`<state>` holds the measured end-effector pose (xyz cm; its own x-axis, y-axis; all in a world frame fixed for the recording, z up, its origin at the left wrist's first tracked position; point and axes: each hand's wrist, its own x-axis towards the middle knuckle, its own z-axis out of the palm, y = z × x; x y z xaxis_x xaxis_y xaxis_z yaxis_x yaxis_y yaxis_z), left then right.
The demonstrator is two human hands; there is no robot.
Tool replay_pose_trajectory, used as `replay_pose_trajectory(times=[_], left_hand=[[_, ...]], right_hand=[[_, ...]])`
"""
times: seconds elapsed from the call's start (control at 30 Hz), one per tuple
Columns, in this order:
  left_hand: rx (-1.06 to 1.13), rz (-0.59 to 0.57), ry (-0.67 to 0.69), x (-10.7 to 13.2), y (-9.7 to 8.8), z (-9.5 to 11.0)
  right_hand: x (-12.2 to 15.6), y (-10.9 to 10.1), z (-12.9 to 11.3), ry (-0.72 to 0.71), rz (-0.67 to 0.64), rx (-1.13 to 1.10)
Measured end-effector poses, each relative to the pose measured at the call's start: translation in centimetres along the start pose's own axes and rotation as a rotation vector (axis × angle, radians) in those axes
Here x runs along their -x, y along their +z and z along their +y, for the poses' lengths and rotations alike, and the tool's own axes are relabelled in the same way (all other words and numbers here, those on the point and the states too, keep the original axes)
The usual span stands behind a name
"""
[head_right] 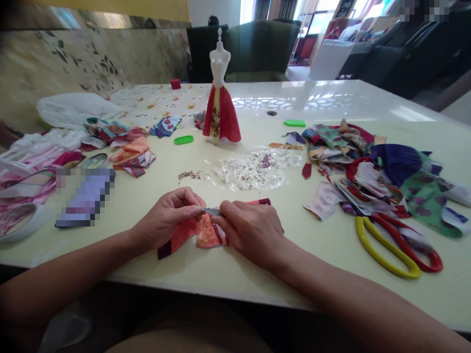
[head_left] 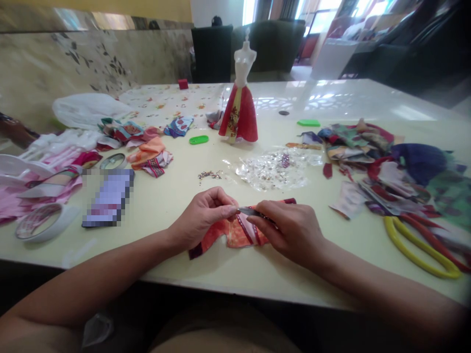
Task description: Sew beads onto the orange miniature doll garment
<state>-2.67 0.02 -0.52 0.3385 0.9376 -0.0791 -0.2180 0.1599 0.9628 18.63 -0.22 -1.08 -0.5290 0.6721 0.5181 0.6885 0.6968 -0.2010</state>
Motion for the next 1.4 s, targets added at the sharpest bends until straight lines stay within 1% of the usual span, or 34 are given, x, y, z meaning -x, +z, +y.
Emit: replay_pose_trajectory(times=[0.13,0.33,0.43,0.5,0.6,0.77,0.97,1.2,1.3,1.4], left_hand=[[0.018,-0.016,-0.002,-0.1,0.0,0.0],[0.042,-0.025,-0.016,0.0,0.2,-0.1],[0.010,-0.029,-0.028,-0.1,0.2,-0.4],[-0.016,-0.022,-0.037,-0.1,0.1,-0.5],[-0.031,-0.010,-0.036,-0.2,0.0,-0.4],[-0.049,0.006,-0.023,-0.3,-0.1,-0.2],[-0.013,-0.006,-0.046,-0.2,-0.1,-0.3],[0.014,-0.035,-0.065,-0.1,-0.1,-0.3],[0.003,-0.043,-0.061,-0.1,-0.1,-0.2],[-0.012,-0.048,-0.073,0.0,0.0,-0.1]], right_hand=[[0.1,-0.1,-0.1,0.088,-0.062,-0.122],[-0.5,-0.4,-0.6,0.224,-0.164,-0.437],[-0.7,-0.7,-0.5,0.261,-0.160,-0.512],[-0.8,-0.9,-0.3,0.276,-0.141,-0.503],[-0.8,-1.3,0.2,0.260,-0.132,-0.406],[-0.7,-1.3,0.7,0.111,-0.158,-0.188],[-0.4,-0.8,0.5,0.023,-0.150,-0.073],[-0.4,-0.5,0.4,0.016,-0.102,-0.060],[-0.5,-0.4,0.2,0.046,-0.115,-0.127],[-0.6,-0.5,0.1,0.104,-0.133,-0.248]])
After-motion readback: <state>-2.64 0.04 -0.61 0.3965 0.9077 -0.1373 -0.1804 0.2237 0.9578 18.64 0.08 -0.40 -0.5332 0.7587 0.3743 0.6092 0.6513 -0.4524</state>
